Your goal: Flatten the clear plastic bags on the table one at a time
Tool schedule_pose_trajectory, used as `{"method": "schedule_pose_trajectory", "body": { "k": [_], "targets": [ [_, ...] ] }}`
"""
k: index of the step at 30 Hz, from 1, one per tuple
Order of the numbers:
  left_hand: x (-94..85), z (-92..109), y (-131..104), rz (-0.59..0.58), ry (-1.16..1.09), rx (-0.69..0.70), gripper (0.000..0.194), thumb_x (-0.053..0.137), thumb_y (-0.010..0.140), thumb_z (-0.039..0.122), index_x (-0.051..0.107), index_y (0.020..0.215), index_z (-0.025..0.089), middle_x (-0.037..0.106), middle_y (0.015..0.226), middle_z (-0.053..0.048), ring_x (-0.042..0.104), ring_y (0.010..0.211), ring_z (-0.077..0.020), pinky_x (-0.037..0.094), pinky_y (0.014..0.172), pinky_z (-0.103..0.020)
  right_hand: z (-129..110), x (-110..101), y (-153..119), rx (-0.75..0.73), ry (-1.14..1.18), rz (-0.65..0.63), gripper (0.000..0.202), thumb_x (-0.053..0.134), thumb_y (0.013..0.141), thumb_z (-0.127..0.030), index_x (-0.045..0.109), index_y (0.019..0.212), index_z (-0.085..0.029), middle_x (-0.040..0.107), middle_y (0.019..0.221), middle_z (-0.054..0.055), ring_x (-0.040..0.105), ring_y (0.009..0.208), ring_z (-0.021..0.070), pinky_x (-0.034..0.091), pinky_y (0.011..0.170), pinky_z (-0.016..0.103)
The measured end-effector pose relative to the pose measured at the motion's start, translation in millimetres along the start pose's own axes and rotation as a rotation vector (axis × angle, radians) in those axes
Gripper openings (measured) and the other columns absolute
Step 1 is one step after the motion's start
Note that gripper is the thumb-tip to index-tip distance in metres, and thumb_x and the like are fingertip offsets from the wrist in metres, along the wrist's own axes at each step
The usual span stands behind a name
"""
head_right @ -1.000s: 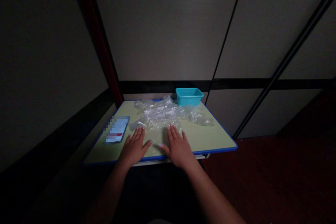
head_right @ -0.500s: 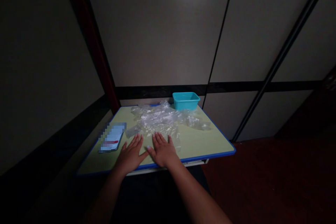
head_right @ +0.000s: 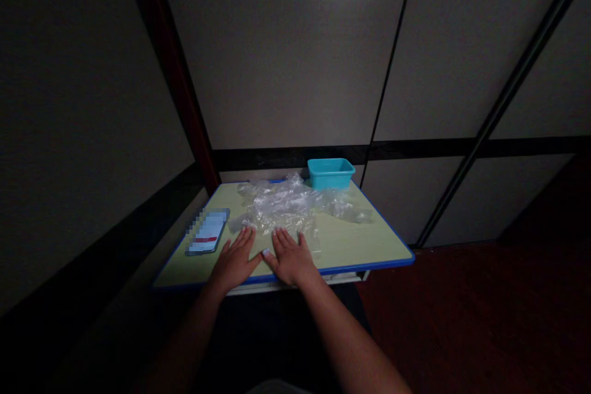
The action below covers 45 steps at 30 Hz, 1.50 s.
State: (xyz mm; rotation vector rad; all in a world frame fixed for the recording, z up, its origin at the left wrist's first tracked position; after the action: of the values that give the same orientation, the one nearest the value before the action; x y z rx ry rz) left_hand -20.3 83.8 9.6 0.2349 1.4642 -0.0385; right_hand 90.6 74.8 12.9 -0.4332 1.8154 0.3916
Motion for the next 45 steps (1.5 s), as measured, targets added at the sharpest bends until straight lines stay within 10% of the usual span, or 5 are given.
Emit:
{"method": "schedule_pose_trajectory", "body": {
  "k": [7,12,26,37,45],
  "targets": [
    [-2.1,-4.3,0.5,0.070,-0.070,-0.022,0.064,0.035,0.093,0.049,0.028,0.145,0.013,0.022,0.152,-0.013,0.018,0.141,-0.0244,0.022,0.110,-0.049,-2.8,5.6,-19.4,-0.138,-0.020,-0.029,0.102,0.043,0.076,-0.075,0.010,0.148,-0.011,0.008,0.153,0.014,0.008,0.142,0.0256,0.000,0.112,0.056],
    [-5.3,-8.6,0.3,0.117,-0.111,-0.048,0.060,0.033,0.094,0.044,0.030,0.144,0.010,0.023,0.151,-0.015,0.020,0.140,-0.0248,0.025,0.109,-0.048,0.6,11.8,-25.5,-0.142,-0.078,-0.009,0.114,0.073,0.065,-0.054,0.006,0.149,-0.014,0.010,0.153,0.015,0.010,0.142,0.0256,0.002,0.112,0.054],
    [-5.5,-22.7,1.0,0.314,-0.340,0.000,0.045,0.034,0.095,0.037,0.044,0.134,0.016,0.038,0.146,-0.014,0.030,0.137,-0.0242,0.028,0.109,-0.048,-3.7,4.8,-32.9,-0.193,-0.042,0.014,0.075,0.049,0.087,-0.047,0.016,0.148,-0.021,0.020,0.152,0.012,0.019,0.140,0.0239,0.012,0.111,0.055],
    [-1.0,-32.0,4.2,0.351,-0.441,-0.004,0.046,0.033,0.094,0.036,0.051,0.129,0.012,0.042,0.143,-0.013,0.034,0.135,-0.0232,0.027,0.112,-0.043,8.7,-3.8,-53.4,-0.204,-0.164,0.131,0.095,0.062,0.075,-0.013,0.003,0.149,-0.028,0.017,0.154,0.007,0.016,0.141,0.0218,0.000,0.111,0.056],
    [-6.4,-30.2,2.7,0.350,-0.474,-0.001,0.047,0.033,0.093,0.036,0.051,0.130,0.013,0.042,0.144,-0.010,0.032,0.136,-0.0206,0.025,0.113,-0.041,29.5,0.4,-55.9,-0.126,-0.130,0.065,0.073,0.046,0.082,-0.010,0.018,0.148,-0.027,0.026,0.151,0.007,0.026,0.138,0.0208,0.008,0.111,0.056]
  ]
}}
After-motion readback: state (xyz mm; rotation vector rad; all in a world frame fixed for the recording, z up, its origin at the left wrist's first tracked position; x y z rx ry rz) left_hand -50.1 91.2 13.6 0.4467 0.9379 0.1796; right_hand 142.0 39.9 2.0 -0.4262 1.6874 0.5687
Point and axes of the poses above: each hand's wrist, its own y-axis towards the middle knuckle, its own x-axis out of the palm, z = x × y, the point moved 10 cm from there along y, towards the middle knuckle
